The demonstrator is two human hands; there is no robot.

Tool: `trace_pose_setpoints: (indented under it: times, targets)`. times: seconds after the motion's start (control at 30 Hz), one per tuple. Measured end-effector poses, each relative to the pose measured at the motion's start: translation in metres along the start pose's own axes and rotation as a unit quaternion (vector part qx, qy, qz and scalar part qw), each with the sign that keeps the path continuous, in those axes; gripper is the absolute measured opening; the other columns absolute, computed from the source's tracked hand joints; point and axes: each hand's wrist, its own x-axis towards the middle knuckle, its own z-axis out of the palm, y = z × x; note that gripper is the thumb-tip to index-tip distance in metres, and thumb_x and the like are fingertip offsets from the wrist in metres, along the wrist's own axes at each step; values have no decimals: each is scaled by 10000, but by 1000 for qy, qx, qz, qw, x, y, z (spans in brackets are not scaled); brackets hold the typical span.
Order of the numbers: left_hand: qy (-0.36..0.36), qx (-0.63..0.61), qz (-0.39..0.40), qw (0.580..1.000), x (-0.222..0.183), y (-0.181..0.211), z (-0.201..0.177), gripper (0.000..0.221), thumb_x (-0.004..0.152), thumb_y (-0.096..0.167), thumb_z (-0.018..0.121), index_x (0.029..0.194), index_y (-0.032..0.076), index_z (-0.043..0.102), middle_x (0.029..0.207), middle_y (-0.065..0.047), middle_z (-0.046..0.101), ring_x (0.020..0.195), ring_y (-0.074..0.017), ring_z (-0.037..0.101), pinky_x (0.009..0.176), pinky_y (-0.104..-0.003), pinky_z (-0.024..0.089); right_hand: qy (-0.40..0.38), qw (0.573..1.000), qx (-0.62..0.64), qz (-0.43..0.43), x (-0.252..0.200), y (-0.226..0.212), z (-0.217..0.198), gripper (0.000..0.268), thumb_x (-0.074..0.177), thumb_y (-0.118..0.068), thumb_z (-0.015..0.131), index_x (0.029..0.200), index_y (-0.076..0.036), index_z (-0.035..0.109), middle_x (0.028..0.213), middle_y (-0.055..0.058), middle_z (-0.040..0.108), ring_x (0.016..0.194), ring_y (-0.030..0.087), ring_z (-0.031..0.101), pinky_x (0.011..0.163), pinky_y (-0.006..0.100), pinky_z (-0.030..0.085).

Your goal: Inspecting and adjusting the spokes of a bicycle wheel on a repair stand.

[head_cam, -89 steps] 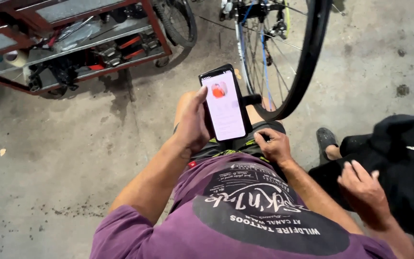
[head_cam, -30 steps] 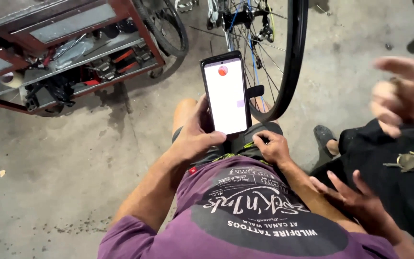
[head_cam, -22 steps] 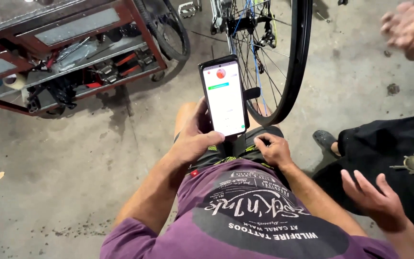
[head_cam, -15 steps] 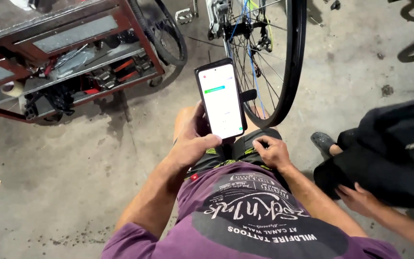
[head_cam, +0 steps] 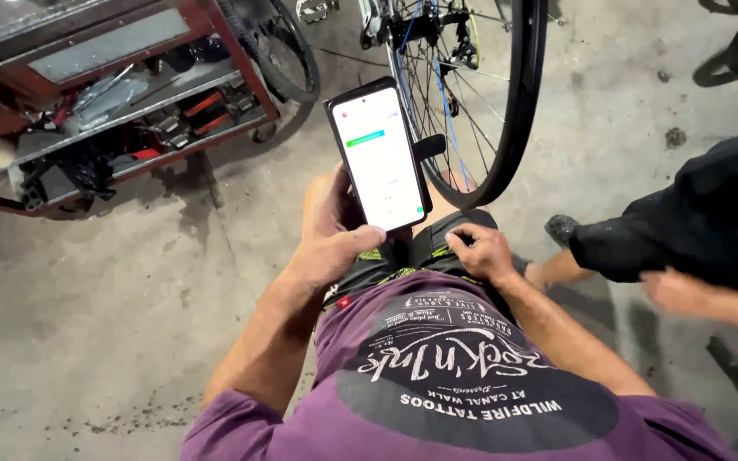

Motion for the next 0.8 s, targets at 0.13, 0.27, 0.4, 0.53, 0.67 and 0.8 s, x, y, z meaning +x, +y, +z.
trace_pose_setpoints:
  times: [0.13,0.27,0.4,0.53,0.67,0.8]
  targets:
    - [6,-13,13,1000,-1,11,8,732,692,-121,762,1379,-73,511,979,-48,518,925,-173,599,699,-265,569,-11,1000,-10,0,1,10,4,214,910,-448,756,996,-263,823,900,58,798,937,291,758,827,424,602]
    - [21,-9,-7,1000,-7,-7,-21,751,676,-123,754,1382,-55,510,946,-50,535,882,-161,604,661,-267,579,-6,1000,-23,-6,5,18,8,190,886,-404,777,987,-252,829,874,58,796,919,288,760,807,444,597]
    - [58,-5,-44,997,-12,-9,-33,731,671,-136,670,1378,-11,531,903,-45,551,822,-169,618,616,-275,577,-7,999,-34,11,7,10,6,173,864,-411,792,966,-276,828,842,35,795,918,261,761,805,454,608]
    - [84,-20,-33,996,-6,11,-23,755,658,-136,673,1388,-17,518,862,-76,556,770,-200,627,595,-303,589,-4,999,-42,0,0,-8,-6,185,848,-389,811,965,-248,837,839,73,796,917,279,763,802,476,605]
    - [118,-55,11,991,-2,5,-31,697,576,-227,684,1245,-46,614,841,-108,588,779,-233,655,602,-379,630,-21,998,-63,17,10,14,5,205,864,-420,808,984,-258,844,866,76,811,938,290,768,850,456,608]
    - [143,-91,-72,983,-2,-37,-71,976,711,-250,586,1594,95,355,1476,-155,542,1162,-369,656,823,-535,666,-74,987,-126,68,18,-5,-5,320,879,-492,652,945,-252,852,997,-25,845,998,170,747,862,326,518]
